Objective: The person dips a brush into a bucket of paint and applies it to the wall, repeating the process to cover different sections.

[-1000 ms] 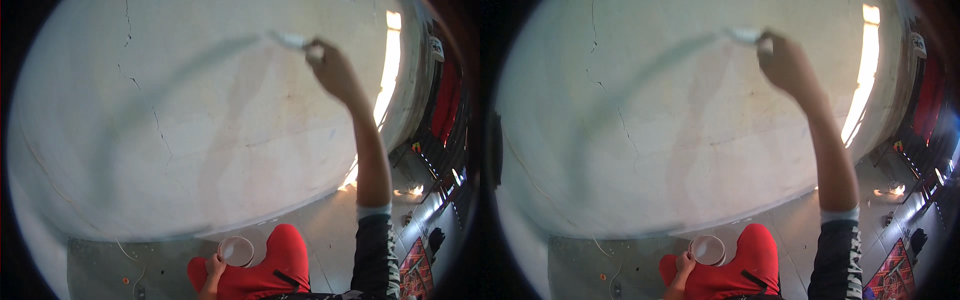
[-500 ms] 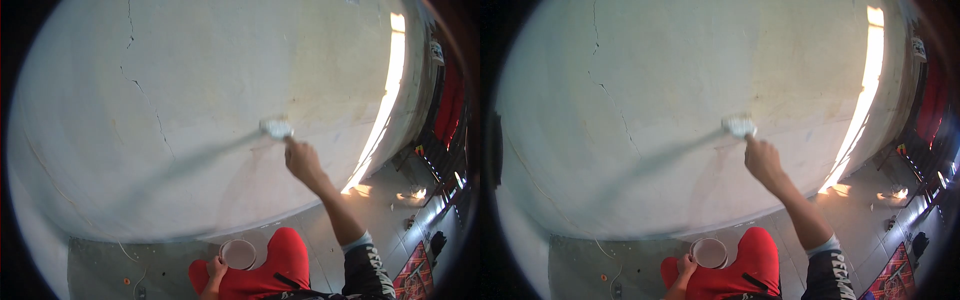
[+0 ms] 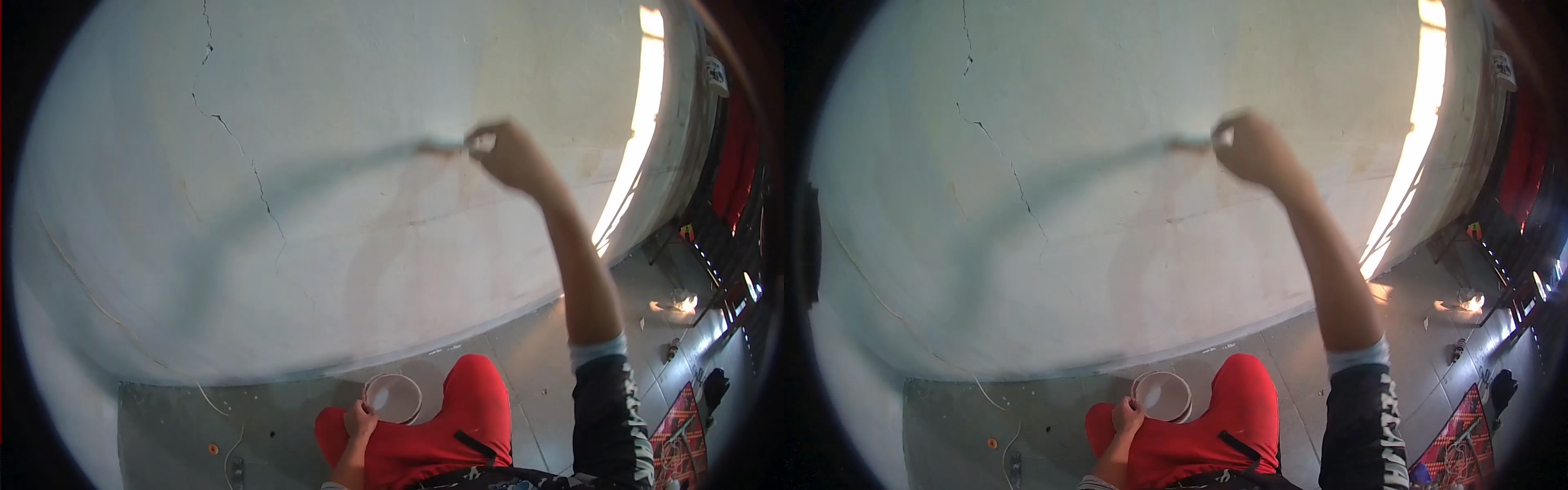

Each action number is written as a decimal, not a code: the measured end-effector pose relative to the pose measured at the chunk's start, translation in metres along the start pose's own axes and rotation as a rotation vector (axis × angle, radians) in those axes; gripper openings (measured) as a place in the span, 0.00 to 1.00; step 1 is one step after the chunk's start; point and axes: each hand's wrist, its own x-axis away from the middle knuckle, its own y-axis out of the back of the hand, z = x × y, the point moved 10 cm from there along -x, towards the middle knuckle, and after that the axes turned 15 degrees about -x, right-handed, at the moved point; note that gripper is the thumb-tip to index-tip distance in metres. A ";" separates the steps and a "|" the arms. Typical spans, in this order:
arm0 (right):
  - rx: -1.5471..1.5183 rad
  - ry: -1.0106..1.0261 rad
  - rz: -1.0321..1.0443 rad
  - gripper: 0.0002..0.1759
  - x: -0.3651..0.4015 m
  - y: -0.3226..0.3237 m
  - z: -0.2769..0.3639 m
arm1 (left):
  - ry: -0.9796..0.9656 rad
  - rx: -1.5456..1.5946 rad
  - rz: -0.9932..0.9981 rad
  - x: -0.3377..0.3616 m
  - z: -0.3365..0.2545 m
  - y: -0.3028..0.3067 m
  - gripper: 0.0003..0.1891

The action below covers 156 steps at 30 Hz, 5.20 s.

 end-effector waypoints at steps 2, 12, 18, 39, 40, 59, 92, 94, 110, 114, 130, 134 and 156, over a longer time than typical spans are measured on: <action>0.025 0.136 -0.097 0.12 -0.049 0.042 0.036 | -0.006 -0.035 0.003 -0.001 0.000 0.000 0.12; -0.080 0.044 -0.317 0.16 -0.110 0.124 0.156 | -0.004 -0.035 -0.003 0.001 0.001 0.002 0.12; 0.080 -0.007 -0.269 0.18 -0.005 -0.035 0.060 | 0.015 -0.015 -0.020 0.003 0.002 0.007 0.12; -0.114 -0.104 -0.043 0.15 0.034 -0.054 0.030 | -0.048 0.013 0.013 0.005 -0.007 0.011 0.13; -0.127 -0.133 -0.086 0.15 0.026 -0.035 0.047 | -0.046 0.015 0.012 0.005 -0.006 0.010 0.13; -0.096 -0.620 0.366 0.11 0.250 -0.265 -0.090 | -0.053 0.097 0.026 0.003 -0.004 0.008 0.14; -0.211 -0.462 0.096 0.10 0.210 -0.239 -0.017 | -0.053 0.154 0.011 0.006 0.006 0.013 0.16; -0.238 -0.434 0.041 0.08 0.196 -0.219 0.002 | -0.065 0.142 -0.002 0.005 0.004 0.014 0.16; -0.029 -0.118 -0.200 0.23 0.075 -0.175 0.100 | -0.061 0.189 -0.030 0.004 0.009 0.007 0.14; -0.028 -0.273 -0.081 0.23 0.142 -0.224 0.063 | -0.084 0.148 -0.042 0.004 0.007 0.009 0.14; -0.333 -0.686 0.027 0.17 0.236 -0.143 -0.101 | -0.081 0.296 -0.039 0.003 0.010 0.003 0.14; -0.173 -0.381 -0.234 0.16 0.124 -0.008 -0.043 | -0.105 0.325 -0.027 0.000 0.011 -0.001 0.14; 0.031 -0.450 0.064 0.17 0.134 -0.061 -0.153 | -0.090 0.269 -0.049 0.000 0.003 0.002 0.10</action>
